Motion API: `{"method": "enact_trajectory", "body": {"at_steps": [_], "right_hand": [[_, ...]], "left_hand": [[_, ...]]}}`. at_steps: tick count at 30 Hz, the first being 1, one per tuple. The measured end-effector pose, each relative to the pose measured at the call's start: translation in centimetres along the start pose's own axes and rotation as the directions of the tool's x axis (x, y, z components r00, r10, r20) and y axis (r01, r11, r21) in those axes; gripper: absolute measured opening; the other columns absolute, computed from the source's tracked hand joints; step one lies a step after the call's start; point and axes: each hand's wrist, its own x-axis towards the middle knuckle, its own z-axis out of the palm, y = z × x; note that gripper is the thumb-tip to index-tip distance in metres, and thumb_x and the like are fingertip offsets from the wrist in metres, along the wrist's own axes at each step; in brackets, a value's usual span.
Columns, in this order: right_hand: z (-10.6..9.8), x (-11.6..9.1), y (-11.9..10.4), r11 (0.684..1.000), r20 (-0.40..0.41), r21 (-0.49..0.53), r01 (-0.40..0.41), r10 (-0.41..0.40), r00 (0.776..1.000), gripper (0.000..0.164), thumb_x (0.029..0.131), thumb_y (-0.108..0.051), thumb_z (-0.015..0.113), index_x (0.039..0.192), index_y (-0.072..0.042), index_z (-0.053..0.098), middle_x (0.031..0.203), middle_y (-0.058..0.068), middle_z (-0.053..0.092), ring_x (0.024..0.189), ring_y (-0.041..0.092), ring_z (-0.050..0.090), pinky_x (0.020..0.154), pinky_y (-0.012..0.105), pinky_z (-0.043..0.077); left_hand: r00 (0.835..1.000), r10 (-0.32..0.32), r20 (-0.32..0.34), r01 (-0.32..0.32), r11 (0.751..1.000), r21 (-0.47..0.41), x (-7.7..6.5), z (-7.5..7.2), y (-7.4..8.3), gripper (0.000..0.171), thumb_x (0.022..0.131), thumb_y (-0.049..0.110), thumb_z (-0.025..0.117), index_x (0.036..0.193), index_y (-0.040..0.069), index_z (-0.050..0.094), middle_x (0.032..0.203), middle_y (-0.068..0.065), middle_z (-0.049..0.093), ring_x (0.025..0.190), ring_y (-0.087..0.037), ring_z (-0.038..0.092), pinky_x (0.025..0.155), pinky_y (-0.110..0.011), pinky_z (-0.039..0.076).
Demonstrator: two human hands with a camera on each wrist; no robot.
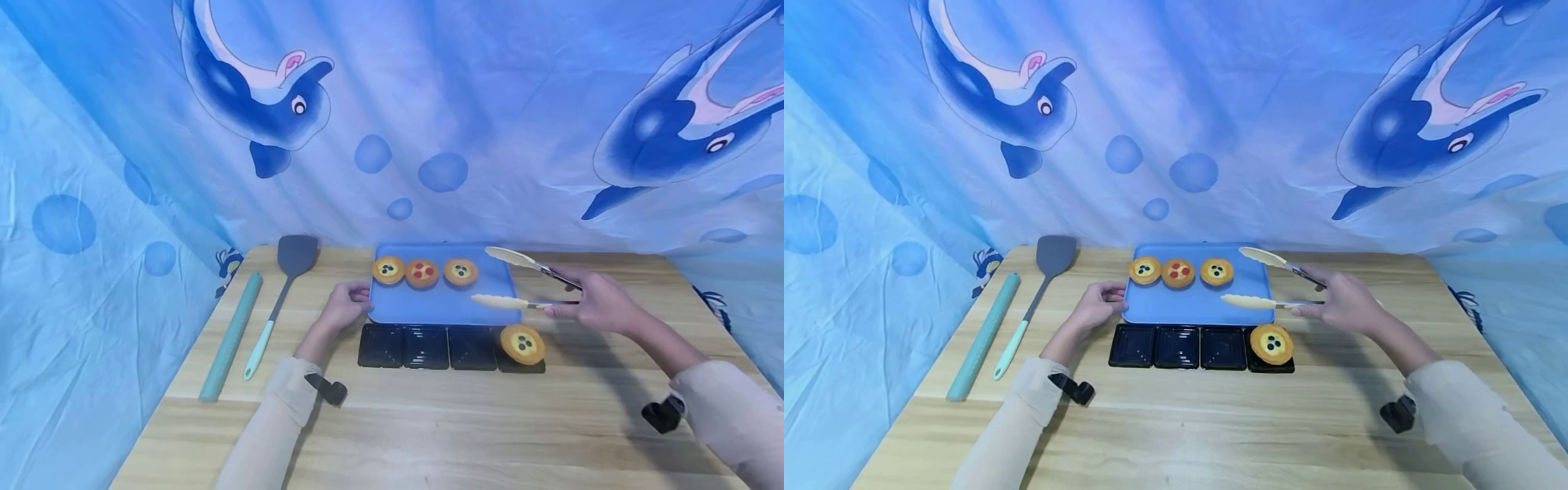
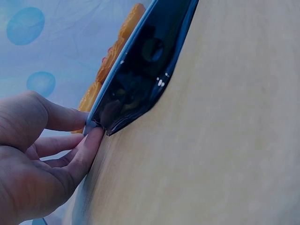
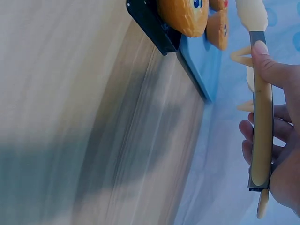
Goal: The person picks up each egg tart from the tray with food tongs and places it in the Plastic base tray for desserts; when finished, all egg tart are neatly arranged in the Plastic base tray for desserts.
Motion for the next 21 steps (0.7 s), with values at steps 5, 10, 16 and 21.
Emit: {"method": "enact_trajectory", "body": {"at_steps": [5, 10, 16, 21], "right_hand": [[1.3, 2.8, 0.1, 1.0, 0.034, 0.001, 0.002, -0.002, 0.999, 0.086, 0.075, -0.046, 0.075, 0.141, -0.002, 0.041, 0.084, 0.017, 0.064, 0.042, 0.01, 0.032, 0.042, 0.028, 0.034], [2.3, 4.7, 0.2, 1.0, 0.063, 0.004, -0.003, 0.003, 0.998, 0.088, 0.074, -0.049, 0.075, 0.142, -0.006, 0.04, 0.053, -0.002, 0.042, 0.038, 0.008, 0.027, 0.039, 0.027, 0.032], [3.2, 5.8, 0.2, 0.999, 0.087, 0.031, 0.021, -0.024, 0.996, 0.091, 0.074, -0.05, 0.074, 0.141, -0.001, 0.039, 0.043, -0.01, 0.024, 0.037, 0.006, 0.02, 0.036, 0.025, 0.031], [3.9, 6.3, 0.2, 0.999, 0.081, 0.037, 0.035, -0.038, 0.996, 0.086, 0.075, -0.047, 0.075, 0.138, 0.001, 0.043, 0.043, -0.01, 0.024, 0.036, 0.005, 0.019, 0.035, 0.025, 0.032]], "left_hand": [[1.0, 0.011, 0.004, -0.011, 1.0, 0.002, 0.1, -0.1, -0.1, 0.048, 0.077, -0.004, 0.066, 0.124, -0.006, 0.054, 0.11, -0.019, 0.06, 0.099, -0.027, 0.06, 0.087, -0.033, 0.053], [1.0, 0.017, 0.0, -0.017, 1.0, 0.007, 0.2, -0.1, -0.1, 0.047, 0.077, -0.003, 0.067, 0.123, -0.006, 0.055, 0.109, -0.018, 0.06, 0.097, -0.026, 0.06, 0.087, -0.032, 0.053], [0.999, 0.034, 0.007, -0.034, 0.999, 0.011, 0.3, -0.1, -0.2, 0.046, 0.078, -0.003, 0.066, 0.123, -0.005, 0.055, 0.109, -0.019, 0.061, 0.097, -0.026, 0.06, 0.086, -0.032, 0.053], [1.0, 0.026, 0.003, -0.026, 1.0, 0.003, 0.3, -0.1, -0.2, 0.047, 0.078, -0.004, 0.066, 0.123, -0.005, 0.055, 0.11, -0.02, 0.06, 0.098, -0.027, 0.06, 0.086, -0.032, 0.053]]}}
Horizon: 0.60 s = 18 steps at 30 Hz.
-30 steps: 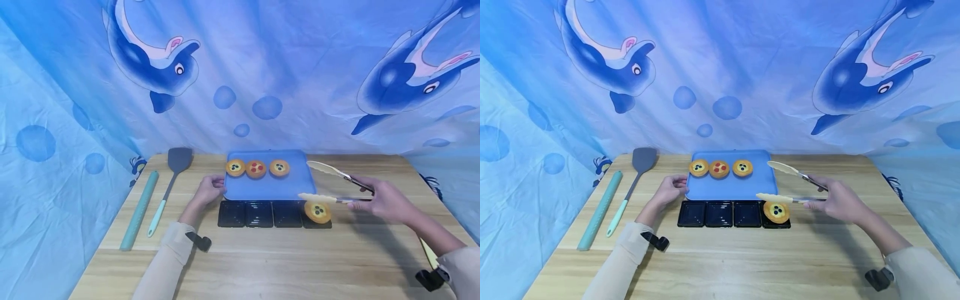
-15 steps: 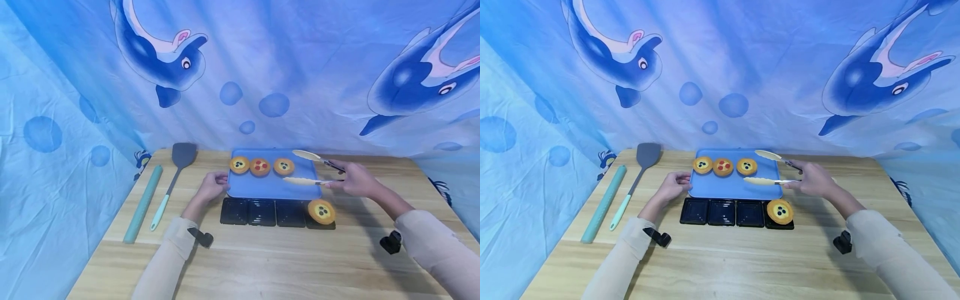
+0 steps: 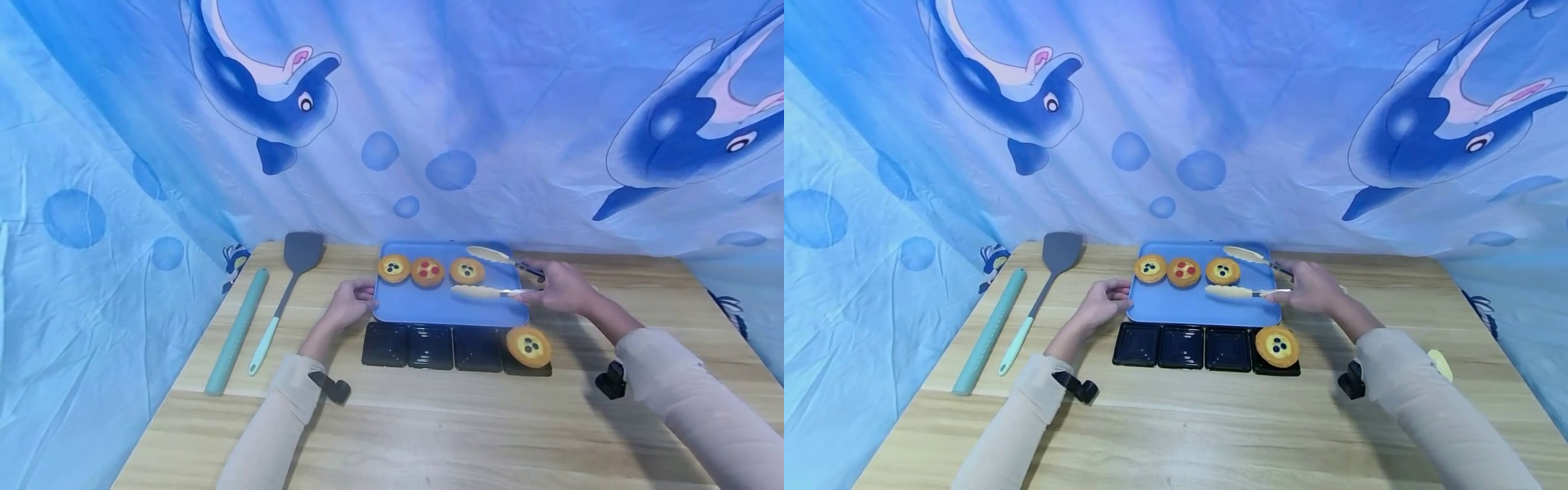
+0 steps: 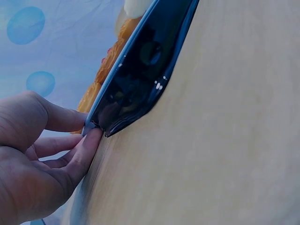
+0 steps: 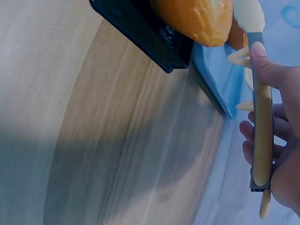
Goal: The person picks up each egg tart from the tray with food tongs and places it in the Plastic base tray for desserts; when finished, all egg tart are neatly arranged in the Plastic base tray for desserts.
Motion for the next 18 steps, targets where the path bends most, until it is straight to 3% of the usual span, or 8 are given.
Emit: {"method": "enact_trajectory", "body": {"at_steps": [10, 18], "right_hand": [[0.85, 0.17, 0.17, 0.999, -0.04, -0.025, -0.037, 0.036, 0.999, 0.072, 0.078, -0.046, 0.072, 0.134, -0.006, 0.051, 0.045, -0.005, 0.032, 0.037, 0.01, 0.027, 0.035, 0.024, 0.028], [0.63, 0.09, -0.13, 0.999, -0.045, -0.022, -0.04, 0.039, 0.998, 0.071, 0.079, -0.046, 0.071, 0.134, -0.005, 0.052, 0.045, -0.004, 0.032, 0.037, 0.011, 0.028, 0.034, 0.023, 0.026]], "left_hand": [[1.0, 0.01, -0.003, -0.01, 1.0, -0.003, 0.05, 0.1, 0.05, 0.046, 0.077, -0.005, 0.066, 0.122, -0.006, 0.056, 0.109, -0.02, 0.061, 0.096, -0.027, 0.061, 0.084, -0.031, 0.054], [1.0, 0.009, 0.0, -0.009, 1.0, -0.018, 0.05, 0.03, -0.12, 0.047, 0.077, -0.005, 0.065, 0.122, -0.006, 0.056, 0.109, -0.02, 0.061, 0.096, -0.027, 0.061, 0.085, -0.032, 0.054]]}}
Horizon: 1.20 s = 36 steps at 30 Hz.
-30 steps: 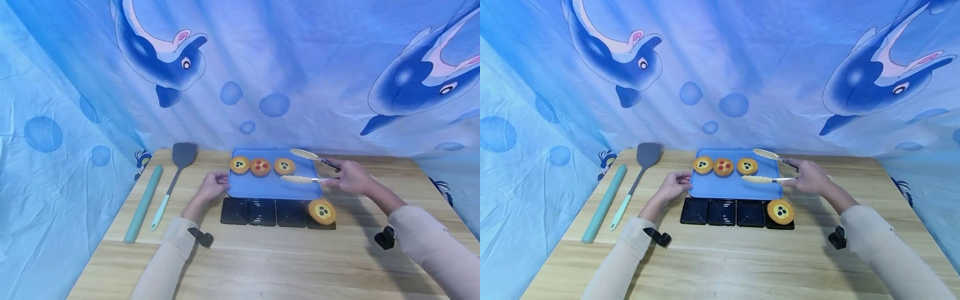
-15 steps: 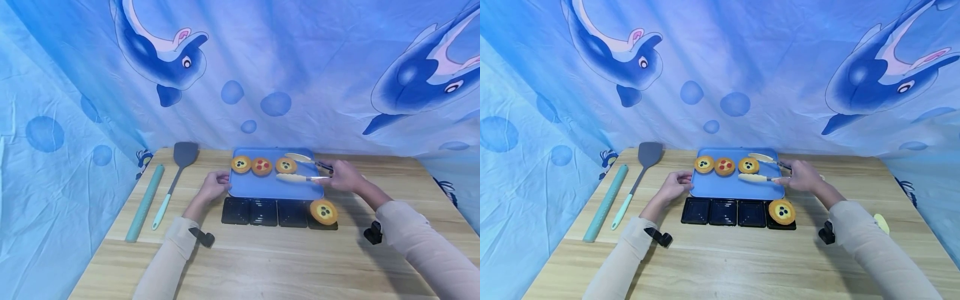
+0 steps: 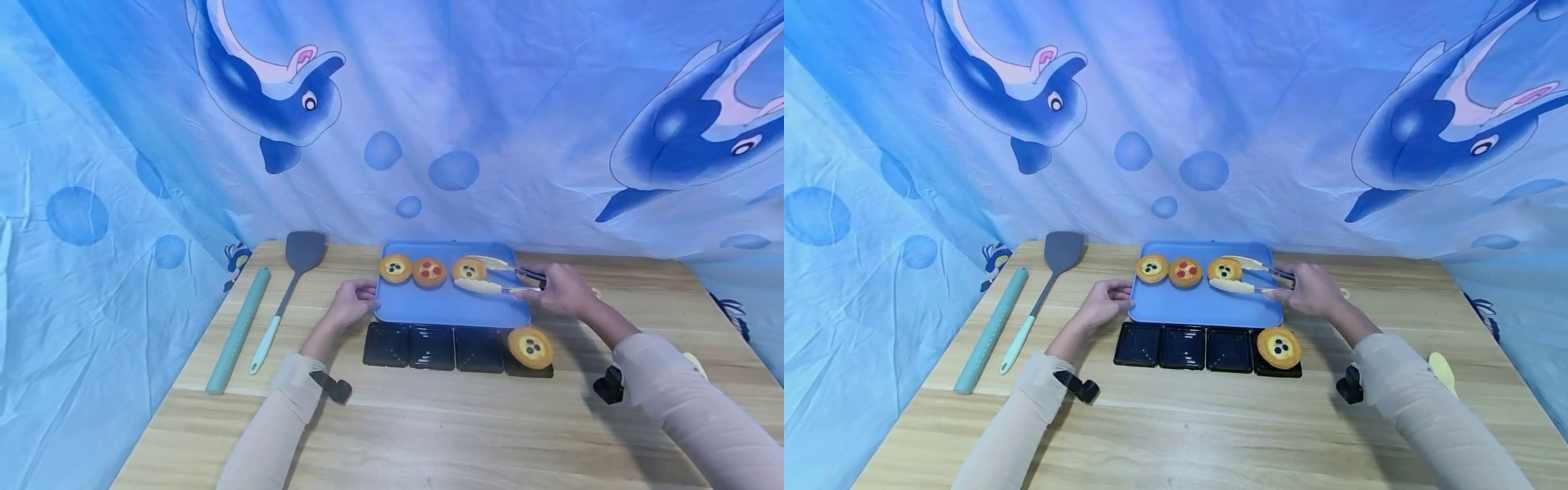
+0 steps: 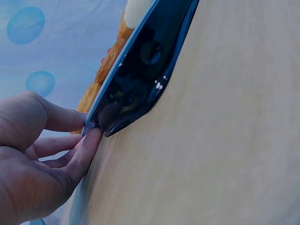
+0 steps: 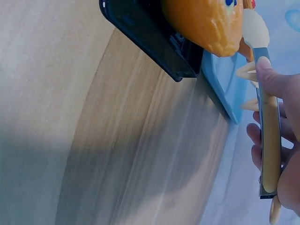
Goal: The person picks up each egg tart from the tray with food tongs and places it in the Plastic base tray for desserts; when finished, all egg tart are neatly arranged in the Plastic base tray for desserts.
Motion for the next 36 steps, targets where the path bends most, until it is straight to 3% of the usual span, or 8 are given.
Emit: {"method": "enact_trajectory", "body": {"at_steps": [15, 26, 29, 32, 36], "right_hand": [[-1.7, -0.6, -1.0, 0.999, 0.007, -0.034, -0.034, 0.034, 0.999, 0.069, 0.081, -0.044, 0.07, 0.135, -0.007, 0.05, 0.044, -0.003, 0.036, 0.036, 0.011, 0.029, 0.033, 0.021, 0.025], [-3.2, -2.5, -2.0, 0.995, -0.08, -0.082, 0.054, -0.06, 0.995, 0.067, 0.078, -0.045, 0.072, 0.132, -0.007, 0.055, 0.048, -0.005, 0.036, 0.041, 0.009, 0.03, 0.037, 0.023, 0.026], [-3.6, -3.6, -2.7, 0.995, -0.095, -0.08, 0.06, -0.068, 0.993, 0.065, 0.077, -0.043, 0.074, 0.13, -0.007, 0.057, 0.056, -0.002, 0.048, 0.043, 0.009, 0.034, 0.039, 0.025, 0.029], [-3.9, -4.7, -3.3, 0.993, -0.116, -0.083, 0.086, -0.095, 0.989, 0.064, 0.076, -0.042, 0.075, 0.127, -0.007, 0.059, 0.075, 0.003, 0.064, 0.048, 0.008, 0.04, 0.041, 0.024, 0.032], [-4.0, -6.0, -4.0, 0.985, -0.139, -0.092, 0.149, -0.16, 0.977, 0.063, 0.075, -0.043, 0.076, 0.124, -0.006, 0.061, 0.101, 0.011, 0.07, 0.056, 0.008, 0.048, 0.045, 0.022, 0.035]], "left_hand": [[1.0, -0.015, -0.013, 0.015, 1.0, 0.022, -0.4, -0.1, 0.3, 0.047, 0.077, -0.004, 0.066, 0.122, -0.005, 0.056, 0.109, -0.018, 0.06, 0.097, -0.027, 0.06, 0.086, -0.032, 0.053], [1.0, -0.002, 0.0, 0.002, 1.0, 0.025, -0.2, 0.2, 0.3, 0.045, 0.077, -0.004, 0.065, 0.121, -0.006, 0.056, 0.109, -0.02, 0.061, 0.097, -0.027, 0.061, 0.085, -0.032, 0.054], [1.0, 0.001, 0.0, -0.001, 1.0, 0.025, -0.3, 0.2, 0.3, 0.045, 0.077, -0.004, 0.066, 0.121, -0.006, 0.056, 0.109, -0.019, 0.061, 0.097, -0.027, 0.061, 0.085, -0.032, 0.053], [1.0, 0.001, 0.001, -0.001, 1.0, 0.022, -0.3, 0.2, 0.3, 0.046, 0.077, -0.004, 0.066, 0.122, -0.006, 0.056, 0.109, -0.019, 0.061, 0.097, -0.027, 0.061, 0.086, -0.032, 0.053], [1.0, -0.005, -0.006, 0.005, 1.0, 0.021, -0.4, 0.0, 0.3, 0.047, 0.077, -0.004, 0.066, 0.122, -0.006, 0.055, 0.11, -0.019, 0.061, 0.098, -0.028, 0.06, 0.087, -0.033, 0.053]]}}
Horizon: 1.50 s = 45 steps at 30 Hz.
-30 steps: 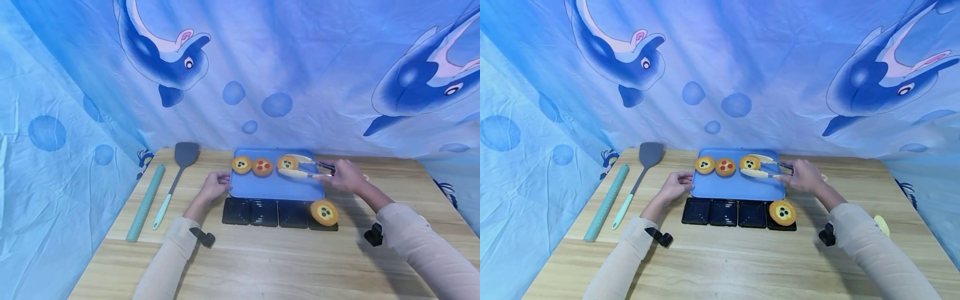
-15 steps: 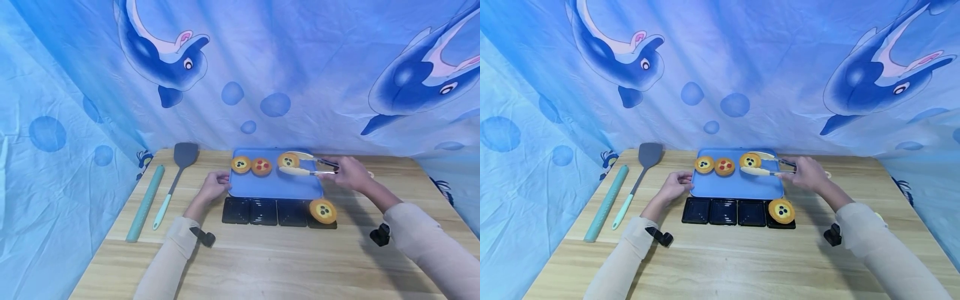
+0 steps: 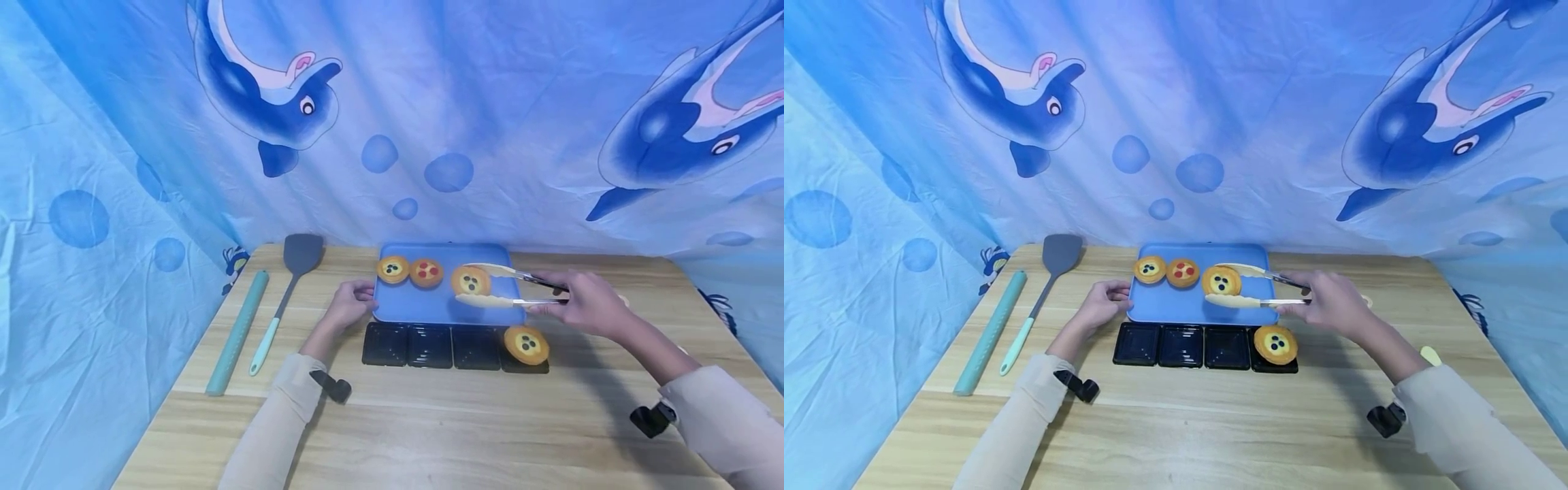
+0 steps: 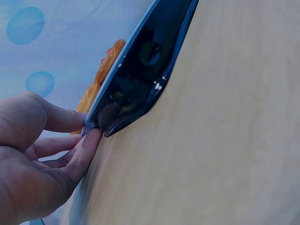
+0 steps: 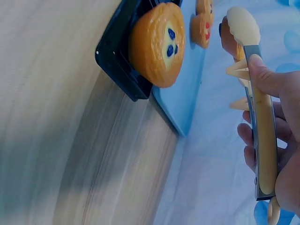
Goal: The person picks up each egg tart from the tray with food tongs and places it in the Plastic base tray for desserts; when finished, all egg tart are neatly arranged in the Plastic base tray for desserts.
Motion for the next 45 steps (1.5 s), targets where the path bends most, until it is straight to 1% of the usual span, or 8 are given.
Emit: {"method": "enact_trajectory", "body": {"at_steps": [2, 9, 14, 20, 28, 33, 37, 45], "right_hand": [[-0.1, -0.5, -0.3, 1.0, -0.009, 0.004, 0.022, -0.022, 1.0, 0.062, 0.075, -0.041, 0.077, 0.123, -0.005, 0.062, 0.107, 0.013, 0.069, 0.06, 0.009, 0.053, 0.046, 0.022, 0.036], [-0.6, -2.0, -1.0, 0.999, -0.008, -0.01, 0.048, -0.048, 0.999, 0.06, 0.074, -0.037, 0.078, 0.123, -0.007, 0.062, 0.106, 0.011, 0.07, 0.07, 0.015, 0.059, 0.045, 0.02, 0.035], [-0.9, -2.6, -1.4, 0.997, -0.017, -0.027, 0.069, -0.069, 0.997, 0.059, 0.072, -0.035, 0.08, 0.121, -0.008, 0.064, 0.109, 0.01, 0.069, 0.078, 0.018, 0.064, 0.051, 0.021, 0.04], [-0.9, -3.0, -1.9, 0.993, 0.006, -0.03, 0.118, -0.118, 0.993, 0.058, 0.07, -0.036, 0.081, 0.118, -0.007, 0.066, 0.109, 0.008, 0.069, 0.074, 0.012, 0.064, 0.055, 0.023, 0.048], [-0.5, -3.7, -2.0, 0.986, 0.046, -0.049, 0.157, -0.155, 0.987, 0.056, 0.069, -0.031, 0.083, 0.117, -0.008, 0.066, 0.106, 0.003, 0.07, 0.07, 0.004, 0.059, 0.054, 0.02, 0.046], [0.0, -3.9, -2.1, 0.984, 0.079, -0.089, 0.155, -0.148, 0.986, 0.056, 0.069, -0.037, 0.082, 0.116, -0.01, 0.067, 0.092, -0.002, 0.07, 0.066, 0.0, 0.053, 0.052, 0.019, 0.042], [0.2, -3.9, -2.2, 0.984, 0.113, -0.123, 0.132, -0.118, 0.987, 0.058, 0.068, -0.041, 0.081, 0.116, -0.012, 0.067, 0.079, -0.009, 0.062, 0.063, -0.002, 0.046, 0.051, 0.019, 0.037], [0.2, -4.0, -2.3, 0.985, 0.144, -0.13, 0.117, -0.098, 0.985, 0.058, 0.07, -0.044, 0.079, 0.117, -0.012, 0.067, 0.067, -0.015, 0.051, 0.057, -0.002, 0.04, 0.047, 0.017, 0.033]], "left_hand": [[1.0, -0.001, -0.002, 0.001, 1.0, 0.003, -0.1, 0.0, 0.1, 0.047, 0.077, -0.004, 0.066, 0.122, -0.006, 0.055, 0.11, -0.019, 0.06, 0.099, -0.028, 0.06, 0.087, -0.033, 0.053], [1.0, -0.003, 0.0, 0.003, 1.0, 0.014, -0.3, 0.0, 0.2, 0.047, 0.077, -0.003, 0.066, 0.123, -0.006, 0.054, 0.111, -0.019, 0.06, 0.1, -0.028, 0.06, 0.088, -0.033, 0.053], [1.0, 0.0, -0.001, 0.0, 1.0, 0.007, -0.2, 0.1, 0.1, 0.047, 0.078, -0.004, 0.065, 0.123, -0.006, 0.054, 0.111, -0.02, 0.059, 0.1, -0.029, 0.059, 0.089, -0.034, 0.052], [1.0, -0.008, 0.001, 0.008, 1.0, -0.002, 0.0, 0.1, -0.1, 0.047, 0.078, -0.004, 0.065, 0.123, -0.006, 0.055, 0.111, -0.02, 0.059, 0.1, -0.028, 0.059, 0.089, -0.034, 0.052], [1.0, 0.001, -0.001, -0.001, 1.0, 0.006, 0.2, 0.0, -0.2, 0.047, 0.078, -0.004, 0.065, 0.124, -0.006, 0.054, 0.112, -0.02, 0.06, 0.101, -0.028, 0.059, 0.09, -0.034, 0.052], [1.0, 0.006, 0.003, -0.006, 1.0, 0.011, 0.2, -0.1, -0.3, 0.048, 0.078, -0.004, 0.065, 0.124, -0.006, 0.054, 0.111, -0.02, 0.06, 0.1, -0.029, 0.06, 0.089, -0.034, 0.052], [1.0, 0.008, 0.003, -0.008, 1.0, 0.01, 0.3, -0.1, -0.3, 0.048, 0.077, -0.004, 0.066, 0.124, -0.006, 0.054, 0.111, -0.02, 0.06, 0.1, -0.028, 0.06, 0.088, -0.033, 0.053], [1.0, 0.002, -0.001, -0.002, 1.0, 0.003, 0.3, 0.0, -0.2, 0.048, 0.077, -0.004, 0.066, 0.123, -0.007, 0.054, 0.109, -0.019, 0.06, 0.098, -0.028, 0.06, 0.088, -0.033, 0.053]]}}
